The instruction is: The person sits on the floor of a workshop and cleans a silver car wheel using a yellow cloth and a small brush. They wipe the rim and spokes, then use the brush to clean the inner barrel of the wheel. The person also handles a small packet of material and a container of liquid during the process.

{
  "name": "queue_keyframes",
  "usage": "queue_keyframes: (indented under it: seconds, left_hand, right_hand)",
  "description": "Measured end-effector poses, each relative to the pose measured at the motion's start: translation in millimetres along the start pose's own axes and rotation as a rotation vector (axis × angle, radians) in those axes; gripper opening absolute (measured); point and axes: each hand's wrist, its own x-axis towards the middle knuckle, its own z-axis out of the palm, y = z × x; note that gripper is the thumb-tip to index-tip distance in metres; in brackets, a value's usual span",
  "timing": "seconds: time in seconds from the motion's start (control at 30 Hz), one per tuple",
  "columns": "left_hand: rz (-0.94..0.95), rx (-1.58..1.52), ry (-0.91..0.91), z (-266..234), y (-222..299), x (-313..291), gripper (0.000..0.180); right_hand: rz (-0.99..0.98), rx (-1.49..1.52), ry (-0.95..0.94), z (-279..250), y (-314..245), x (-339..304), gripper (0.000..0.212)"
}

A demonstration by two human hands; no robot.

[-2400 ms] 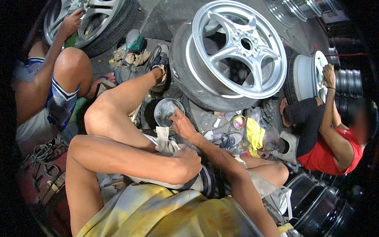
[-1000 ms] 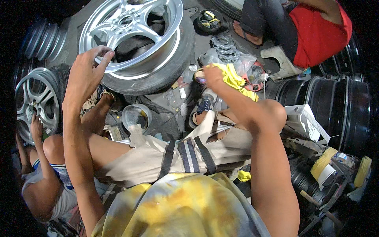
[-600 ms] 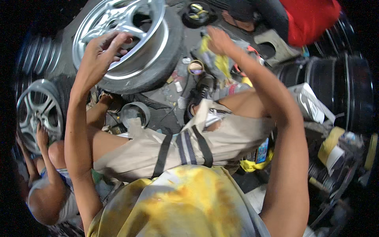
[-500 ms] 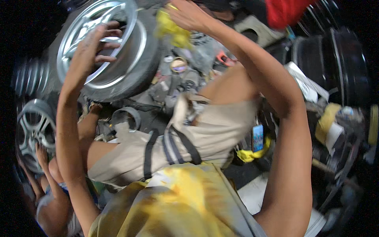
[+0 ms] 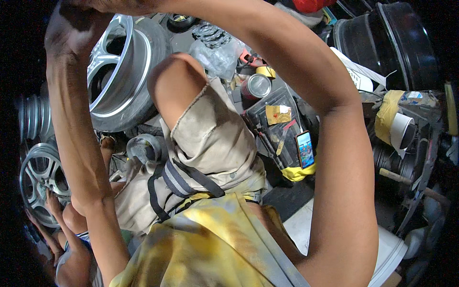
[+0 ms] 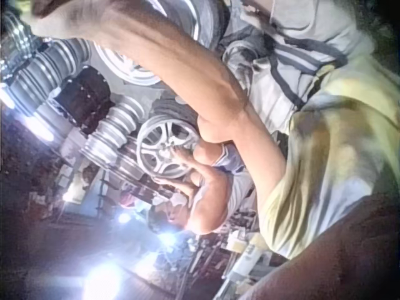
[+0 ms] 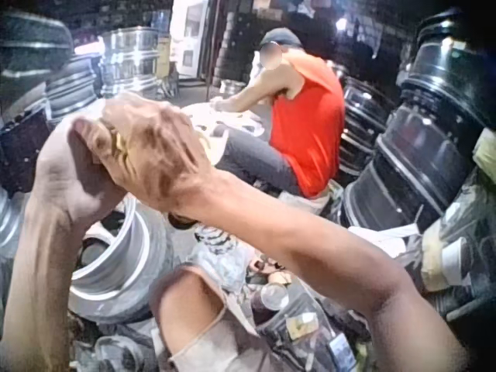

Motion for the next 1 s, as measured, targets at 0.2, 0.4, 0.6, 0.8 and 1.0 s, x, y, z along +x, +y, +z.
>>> queue_keyframes:
  seconds: [0.2,0.4,0.6,0.8,1.0]
  left_hand:
    - [-0.138,-0.099,0.357,2.5,-23.4,-5.9,0.038]
    - [-0.291,-0.037,0.314,-26.4,-46.2,-5.6,0.035]
    - [-0.385,0.395,0.522,-117.1,-81.9,-39.4,0.055]
    - [-0.343,1.436,0.598,-121.7,-94.7,-88.4,0.052]
    - [-0.615,1.337,-0.078,-121.8,-134.0,-157.5,0.045]
  right_hand:
    - [0.419,0.295,0.025,4.2,-18.4,-6.0,0.041]
    - [0.633,0.370,-0.302,-13.9,-16.6,-31.4,0.033]
    - [1.044,0.121,-0.195,-118.4,-74.6,-117.8,0.032]
    - [1.683,-0.557,-0.896,-249.6,-208.3,-323.4,0.027]
    - [1.871,-0.752,-0.680,-257.9,-287.1,-394.7,0.029]
